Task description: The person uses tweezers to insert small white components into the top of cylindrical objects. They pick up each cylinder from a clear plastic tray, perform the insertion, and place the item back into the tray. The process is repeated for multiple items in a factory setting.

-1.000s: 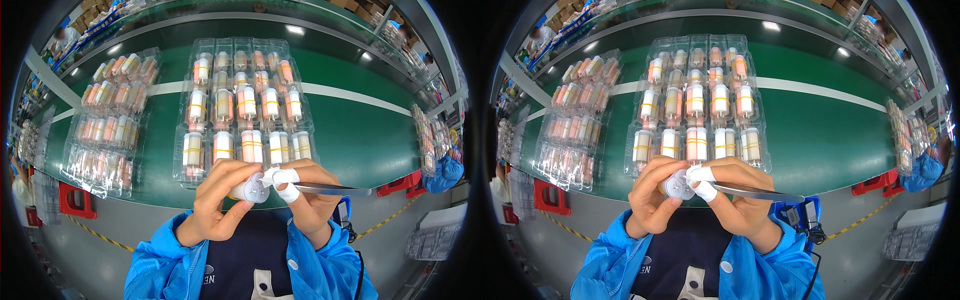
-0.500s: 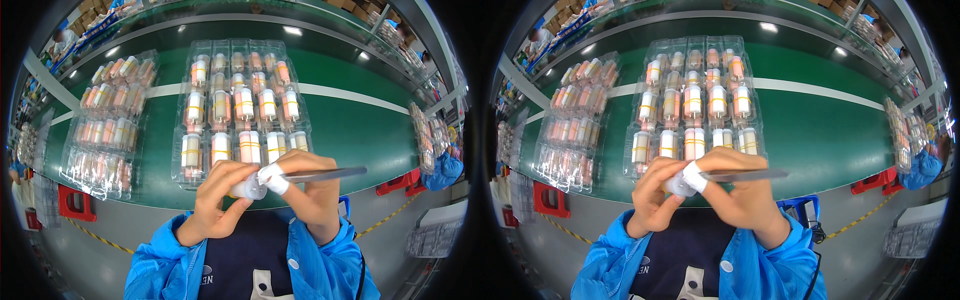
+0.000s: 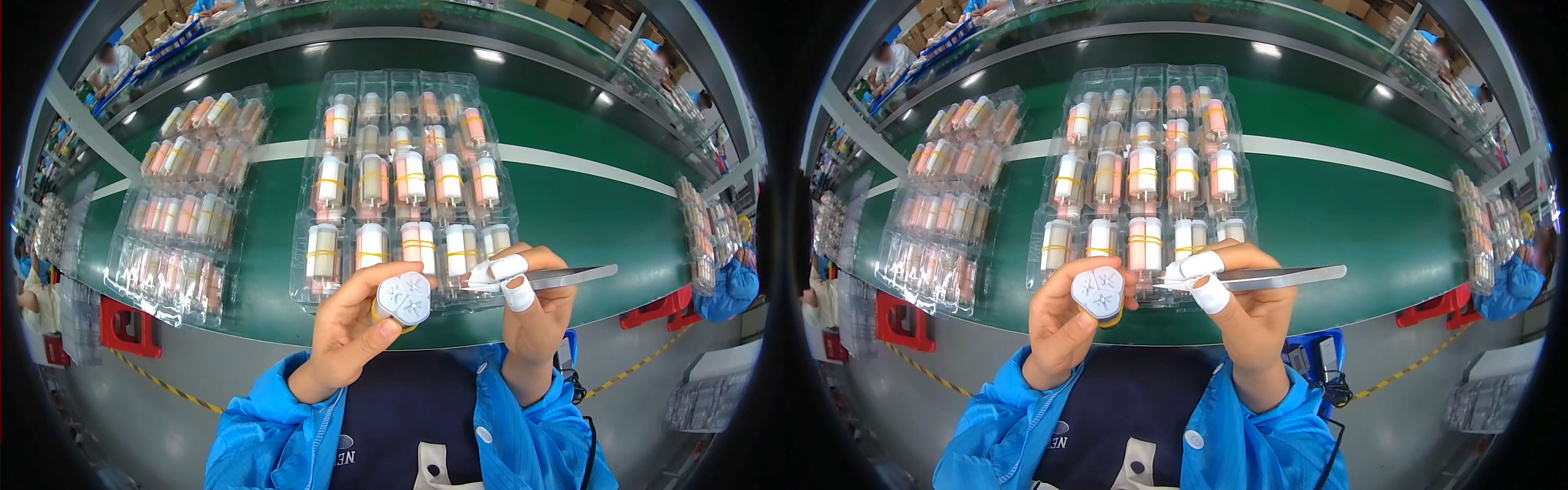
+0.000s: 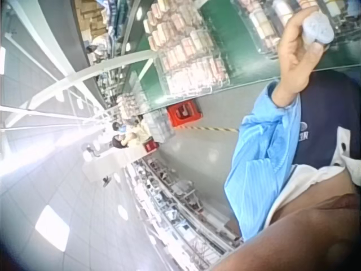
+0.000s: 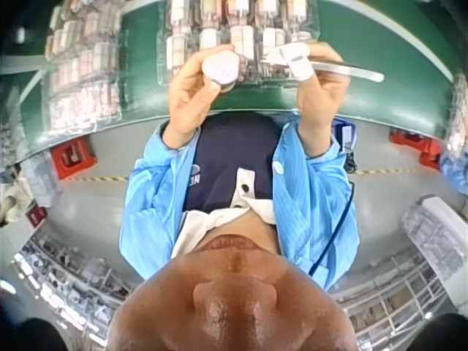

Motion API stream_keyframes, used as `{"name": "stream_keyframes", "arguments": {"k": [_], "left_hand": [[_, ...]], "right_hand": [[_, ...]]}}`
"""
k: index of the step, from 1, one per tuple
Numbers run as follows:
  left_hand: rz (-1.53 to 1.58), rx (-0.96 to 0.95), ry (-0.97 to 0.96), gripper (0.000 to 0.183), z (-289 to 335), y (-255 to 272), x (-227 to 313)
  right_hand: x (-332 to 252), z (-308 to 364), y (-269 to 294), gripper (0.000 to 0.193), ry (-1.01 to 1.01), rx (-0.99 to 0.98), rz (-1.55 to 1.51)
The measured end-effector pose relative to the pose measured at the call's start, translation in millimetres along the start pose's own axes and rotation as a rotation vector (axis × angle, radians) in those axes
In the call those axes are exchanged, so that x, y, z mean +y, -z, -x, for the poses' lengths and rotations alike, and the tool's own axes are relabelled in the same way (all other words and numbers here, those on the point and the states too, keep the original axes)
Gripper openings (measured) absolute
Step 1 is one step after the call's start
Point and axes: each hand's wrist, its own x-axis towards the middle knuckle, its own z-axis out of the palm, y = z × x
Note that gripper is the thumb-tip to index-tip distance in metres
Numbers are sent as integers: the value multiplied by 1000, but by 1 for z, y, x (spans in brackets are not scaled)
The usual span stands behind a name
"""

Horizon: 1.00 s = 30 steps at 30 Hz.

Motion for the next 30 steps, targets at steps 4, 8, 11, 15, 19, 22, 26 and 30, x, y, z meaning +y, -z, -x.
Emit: {"name": "stream_keyframes", "arguments": {"k": [4, 8, 11, 15, 19, 22, 26, 30], "left_hand": [[58, -89, 12, 52, 0, 6, -2], [93, -98, 41, 51, -1, 5, -3], [104, -107, 41, 52, -2, 3, -3], [94, -105, 27, 50, -2, 4, -5], [-191, -36, -199, 47, -4, -1, -8], [-397, -8, -347, 45, -7, -3, -10], [-494, -18, -414, 41, -8, -3, -14], [-553, -11, -441, 39, -9, -2, -14]], "right_hand": [[2, 1, 1, 12, -17, -10, 0], [3, 3, 2, 12, -29, 1, -18], [2, 5, 2, 13, -44, 11, -31], [4, 4, 3, 14, -41, -7, -30], [5, 5, 5, 14, -49, -8, -21], [5, 5, 2, 14, -17, -4, -16], [3, 6, 0, 14, 5, -20, 13], [2, 6, -1, 15, 3, -46, -4]]}}
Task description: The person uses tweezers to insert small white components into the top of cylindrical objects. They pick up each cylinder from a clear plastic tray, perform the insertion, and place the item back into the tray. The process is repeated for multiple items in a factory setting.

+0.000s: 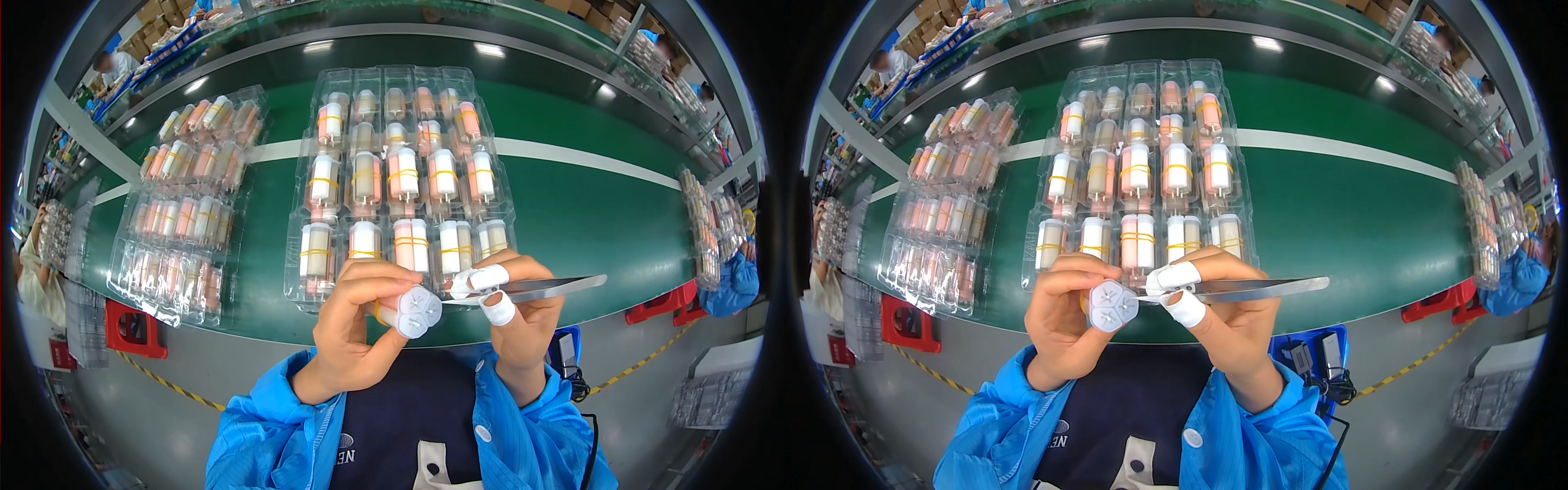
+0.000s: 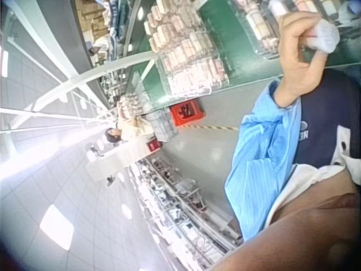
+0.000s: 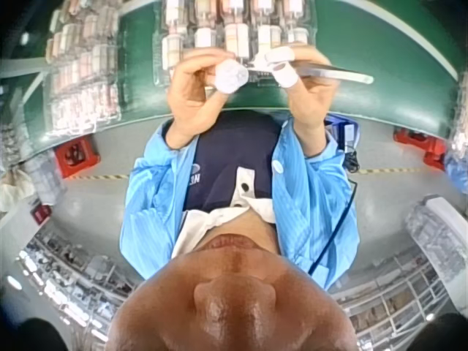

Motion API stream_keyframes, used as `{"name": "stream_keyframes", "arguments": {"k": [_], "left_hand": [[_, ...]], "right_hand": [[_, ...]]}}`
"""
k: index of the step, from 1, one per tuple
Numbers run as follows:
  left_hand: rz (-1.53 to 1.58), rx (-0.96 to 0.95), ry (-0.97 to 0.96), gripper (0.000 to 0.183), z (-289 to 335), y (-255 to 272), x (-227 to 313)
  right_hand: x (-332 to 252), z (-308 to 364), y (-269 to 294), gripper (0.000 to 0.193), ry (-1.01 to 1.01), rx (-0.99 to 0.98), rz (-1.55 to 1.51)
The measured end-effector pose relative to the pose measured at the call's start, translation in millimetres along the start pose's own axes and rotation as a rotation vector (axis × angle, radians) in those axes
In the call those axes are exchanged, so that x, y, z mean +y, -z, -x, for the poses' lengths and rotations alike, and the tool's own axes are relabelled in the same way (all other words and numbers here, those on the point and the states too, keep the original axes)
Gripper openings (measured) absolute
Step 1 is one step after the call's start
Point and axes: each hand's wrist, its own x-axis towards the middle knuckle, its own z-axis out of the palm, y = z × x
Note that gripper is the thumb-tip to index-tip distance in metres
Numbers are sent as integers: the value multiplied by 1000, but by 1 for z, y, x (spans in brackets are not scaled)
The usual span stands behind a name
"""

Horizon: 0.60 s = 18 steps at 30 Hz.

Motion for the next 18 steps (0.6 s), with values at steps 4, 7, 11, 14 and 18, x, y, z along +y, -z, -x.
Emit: {"name": "stream_keyframes", "arguments": {"k": [4, 7, 11, 14, 18], "left_hand": [[-135, -14, -74, 37, 0, 3, -3], [-185, 0, -117, 36, -1, 2, -3], [-178, 103, -140, 40, -2, -4, -1], [-261, 102, -179, 40, -3, -5, -1], [-328, 111, -194, 39, -4, -5, 2]], "right_hand": [[0, 1, 1, 15, -4, 2, -11], [0, 1, 1, 15, -3, -4, -3], [1, 2, 2, 15, -9, -10, 0], [1, 1, 2, 14, -8, -10, -10], [2, 2, 3, 14, -13, 2, -10]]}}
